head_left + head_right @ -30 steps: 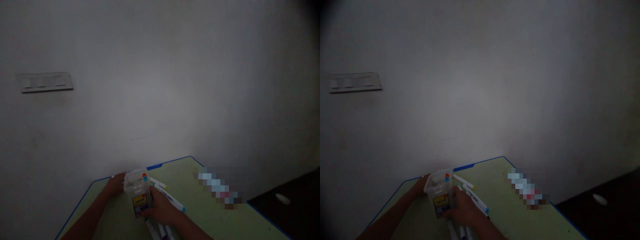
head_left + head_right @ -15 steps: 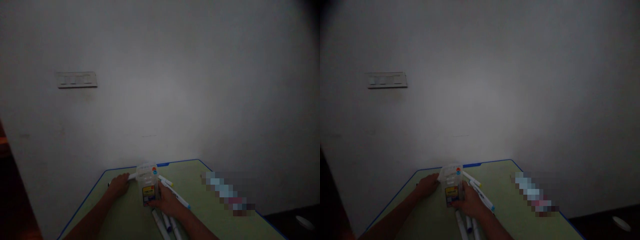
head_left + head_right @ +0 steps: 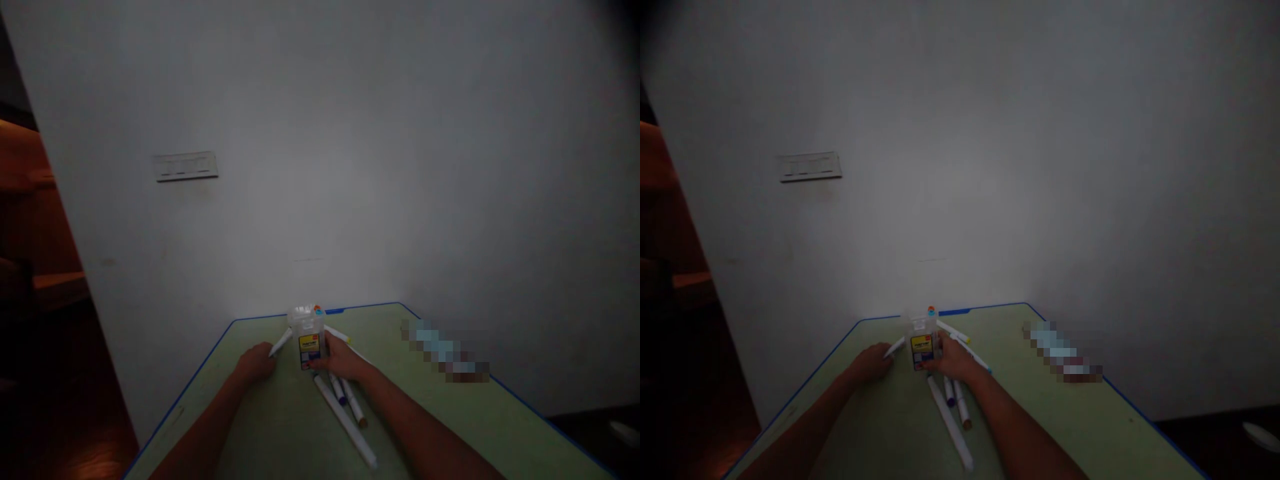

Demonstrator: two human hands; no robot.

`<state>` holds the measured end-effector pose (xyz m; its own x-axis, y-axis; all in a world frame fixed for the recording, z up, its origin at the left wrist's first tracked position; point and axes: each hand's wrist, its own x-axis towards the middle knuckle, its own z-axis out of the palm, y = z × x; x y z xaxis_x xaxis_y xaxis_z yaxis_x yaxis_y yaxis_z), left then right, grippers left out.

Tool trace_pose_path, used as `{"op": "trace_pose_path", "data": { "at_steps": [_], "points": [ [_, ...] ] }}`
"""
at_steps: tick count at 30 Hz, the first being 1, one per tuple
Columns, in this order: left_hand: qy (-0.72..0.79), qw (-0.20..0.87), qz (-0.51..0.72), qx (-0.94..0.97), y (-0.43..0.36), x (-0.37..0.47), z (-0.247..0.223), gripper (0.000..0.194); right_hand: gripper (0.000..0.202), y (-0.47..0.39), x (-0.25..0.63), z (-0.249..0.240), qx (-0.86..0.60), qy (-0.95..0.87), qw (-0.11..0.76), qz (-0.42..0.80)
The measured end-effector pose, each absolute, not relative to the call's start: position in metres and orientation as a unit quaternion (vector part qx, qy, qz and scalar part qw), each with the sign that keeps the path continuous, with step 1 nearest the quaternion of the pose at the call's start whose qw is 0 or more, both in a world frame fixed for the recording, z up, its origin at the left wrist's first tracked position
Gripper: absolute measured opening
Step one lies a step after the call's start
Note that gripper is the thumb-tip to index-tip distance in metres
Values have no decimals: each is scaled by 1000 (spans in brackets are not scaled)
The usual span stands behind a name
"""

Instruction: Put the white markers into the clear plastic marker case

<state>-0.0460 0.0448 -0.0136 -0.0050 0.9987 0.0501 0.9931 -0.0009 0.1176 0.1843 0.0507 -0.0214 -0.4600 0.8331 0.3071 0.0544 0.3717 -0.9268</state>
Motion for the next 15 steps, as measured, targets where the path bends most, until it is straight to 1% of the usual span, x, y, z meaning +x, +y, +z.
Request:
{"op": "trace_pose_path", "data": {
  "at_steps": [5, 9, 15],
  "points": [
    [705, 40, 101, 700, 37, -45, -8, 38, 62, 51, 186, -20, -315, -727, 409, 453],
    [680, 91, 170, 707, 33, -51, -4, 44, 65, 53, 187, -19, -334, -740, 397, 428],
    [675, 128, 236, 688, 37, -55, 0, 43, 68, 54, 190, -19, -357, -751, 384, 400]
  ]
}}
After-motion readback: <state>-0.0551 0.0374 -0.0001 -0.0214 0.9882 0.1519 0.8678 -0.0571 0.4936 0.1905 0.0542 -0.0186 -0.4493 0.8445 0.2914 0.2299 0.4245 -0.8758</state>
